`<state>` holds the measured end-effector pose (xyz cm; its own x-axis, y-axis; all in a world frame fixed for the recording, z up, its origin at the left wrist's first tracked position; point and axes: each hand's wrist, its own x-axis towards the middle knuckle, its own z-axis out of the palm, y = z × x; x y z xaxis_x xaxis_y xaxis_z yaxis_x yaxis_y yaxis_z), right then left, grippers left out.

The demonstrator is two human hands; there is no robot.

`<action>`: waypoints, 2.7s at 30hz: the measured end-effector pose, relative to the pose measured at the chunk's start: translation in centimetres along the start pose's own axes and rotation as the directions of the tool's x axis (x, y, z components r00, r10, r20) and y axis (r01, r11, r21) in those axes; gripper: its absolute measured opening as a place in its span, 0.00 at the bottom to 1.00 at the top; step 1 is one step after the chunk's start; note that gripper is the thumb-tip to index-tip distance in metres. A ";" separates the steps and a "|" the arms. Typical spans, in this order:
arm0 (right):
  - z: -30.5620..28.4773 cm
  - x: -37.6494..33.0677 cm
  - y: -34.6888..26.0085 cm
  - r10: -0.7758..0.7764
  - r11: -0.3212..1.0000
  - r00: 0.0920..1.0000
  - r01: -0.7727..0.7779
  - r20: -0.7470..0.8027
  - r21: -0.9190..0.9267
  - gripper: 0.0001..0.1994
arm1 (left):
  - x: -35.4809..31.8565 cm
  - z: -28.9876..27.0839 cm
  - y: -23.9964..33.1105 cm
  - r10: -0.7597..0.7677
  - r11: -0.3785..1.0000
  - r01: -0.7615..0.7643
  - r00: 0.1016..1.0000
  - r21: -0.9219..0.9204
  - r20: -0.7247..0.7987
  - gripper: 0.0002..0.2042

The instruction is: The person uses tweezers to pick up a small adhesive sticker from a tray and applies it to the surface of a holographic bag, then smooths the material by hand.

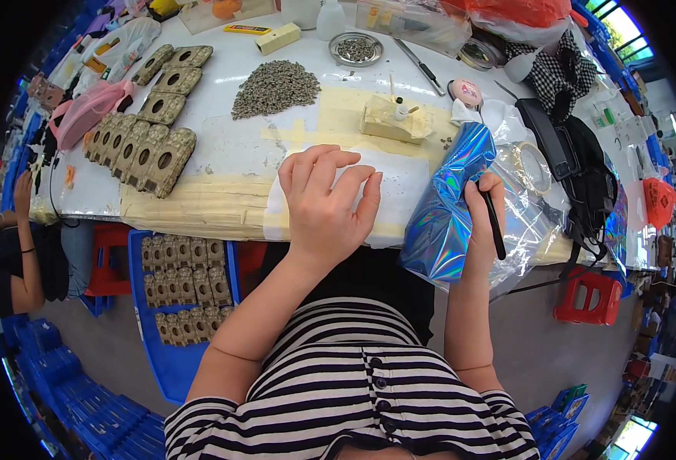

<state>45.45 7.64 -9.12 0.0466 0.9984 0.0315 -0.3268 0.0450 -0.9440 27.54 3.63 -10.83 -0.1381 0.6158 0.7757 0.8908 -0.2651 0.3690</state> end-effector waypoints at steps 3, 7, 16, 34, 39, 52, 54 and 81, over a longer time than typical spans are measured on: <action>-0.1 0.0 0.0 0.022 0.999 1.000 -0.022 0.003 0.034 0.07 | 0.1 0.0 0.1 -0.001 1.000 0.001 1.000 -0.003 0.001 0.04; -0.1 0.0 0.2 0.012 0.999 1.000 -0.011 -0.010 0.047 0.07 | 0.0 0.1 0.0 0.008 1.000 -0.008 1.000 -0.008 0.013 0.03; -0.1 -0.1 0.2 0.022 0.997 1.000 -0.022 -0.005 0.078 0.07 | 0.1 0.1 0.1 0.011 1.000 -0.011 1.000 0.005 0.008 0.04; -0.2 0.0 0.3 0.022 0.997 1.000 -0.020 -0.017 0.079 0.07 | 0.0 0.1 0.1 0.025 0.999 -0.026 0.999 0.022 0.025 0.03; -0.3 0.1 0.4 0.022 0.997 1.000 -0.021 -0.015 0.080 0.07 | 0.0 0.1 0.2 0.038 0.999 -0.038 0.999 0.013 0.035 0.03; -0.2 0.2 0.4 0.024 0.994 0.999 -0.019 -0.038 0.107 0.07 | 0.2 -1.0 0.2 0.118 0.988 -0.113 0.992 -0.103 0.046 0.14; -0.2 0.2 0.5 0.028 0.993 0.999 -0.024 -0.029 0.120 0.07 | 0.3 -1.3 0.6 0.121 0.967 -0.102 0.990 -0.235 0.067 0.21; -0.2 0.2 0.5 -0.015 0.951 0.998 -0.006 0.066 0.309 0.09 | -1.4 0.7 3.5 0.074 0.928 -0.074 0.997 -0.364 -0.013 0.20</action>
<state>45.47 7.81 -9.70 -0.0109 0.9977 0.0674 -0.6029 0.0472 -0.7965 31.18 2.38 -10.94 -0.0772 0.5847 0.8076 0.6796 -0.5618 0.4717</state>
